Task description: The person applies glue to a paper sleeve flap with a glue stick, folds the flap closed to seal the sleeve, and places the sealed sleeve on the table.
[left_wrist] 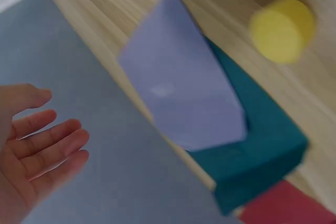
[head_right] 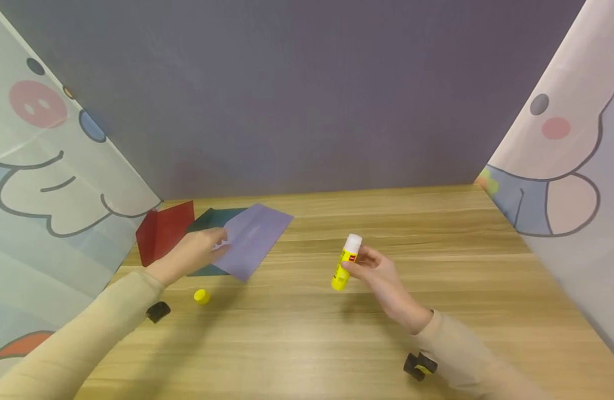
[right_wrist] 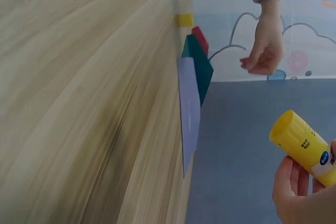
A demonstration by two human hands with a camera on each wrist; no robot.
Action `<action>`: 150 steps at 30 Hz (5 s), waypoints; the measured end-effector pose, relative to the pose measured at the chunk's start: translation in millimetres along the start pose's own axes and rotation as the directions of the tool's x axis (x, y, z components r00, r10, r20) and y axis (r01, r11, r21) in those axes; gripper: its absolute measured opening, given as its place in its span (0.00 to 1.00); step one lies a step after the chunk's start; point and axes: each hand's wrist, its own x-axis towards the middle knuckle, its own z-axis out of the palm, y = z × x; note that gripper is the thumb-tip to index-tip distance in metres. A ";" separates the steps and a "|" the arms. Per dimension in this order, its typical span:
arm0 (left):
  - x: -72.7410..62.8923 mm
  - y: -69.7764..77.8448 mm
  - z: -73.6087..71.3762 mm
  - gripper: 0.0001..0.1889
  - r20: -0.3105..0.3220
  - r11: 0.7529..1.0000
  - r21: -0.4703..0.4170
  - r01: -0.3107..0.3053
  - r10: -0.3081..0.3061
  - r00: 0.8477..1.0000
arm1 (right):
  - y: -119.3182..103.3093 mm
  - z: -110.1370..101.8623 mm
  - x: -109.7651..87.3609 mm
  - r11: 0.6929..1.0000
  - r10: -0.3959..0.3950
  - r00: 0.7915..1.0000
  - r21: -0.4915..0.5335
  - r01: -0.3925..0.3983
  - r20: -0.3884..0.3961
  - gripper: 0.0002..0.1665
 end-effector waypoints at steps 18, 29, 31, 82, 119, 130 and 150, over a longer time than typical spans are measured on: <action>-27.2 -55.5 40.5 0.20 0.274 0.886 -0.122 0.448 -0.404 0.873 | 9.2 -23.1 5.0 0.911 -0.122 0.985 -0.409 0.062 -0.122 0.29; -32.3 -66.8 69.5 0.27 0.279 0.781 -0.229 0.582 -0.520 0.808 | 9.1 -29.2 2.9 0.908 -0.112 0.986 -0.415 0.052 -0.123 0.30; -32.2 -66.1 72.8 0.27 0.271 0.773 -0.237 0.588 -0.528 0.805 | 9.1 -29.5 2.6 0.908 -0.113 0.987 -0.417 0.054 -0.119 0.30; 53.2 -7.5 17.7 0.17 0.383 0.436 -0.695 0.572 -0.449 0.807 | 4.3 -42.5 -2.3 0.920 -0.107 0.987 -0.389 0.052 -0.119 0.32; 96.2 4.6 195.3 0.13 0.372 0.512 -0.672 0.535 -0.391 0.842 | 5.6 -45.7 10.3 0.851 -0.197 0.980 -0.491 0.186 0.031 0.28; 87.5 22.2 172.4 0.11 0.317 0.585 -0.643 0.494 -0.384 0.867 | 3.2 -43.1 17.2 0.831 -0.226 0.973 -0.532 0.165 -0.051 0.26; 65.1 100.9 80.4 0.18 0.270 0.959 -0.215 0.185 -0.123 0.955 | -1.5 -34.6 32.8 0.776 -0.342 0.934 -0.593 0.218 -0.105 0.22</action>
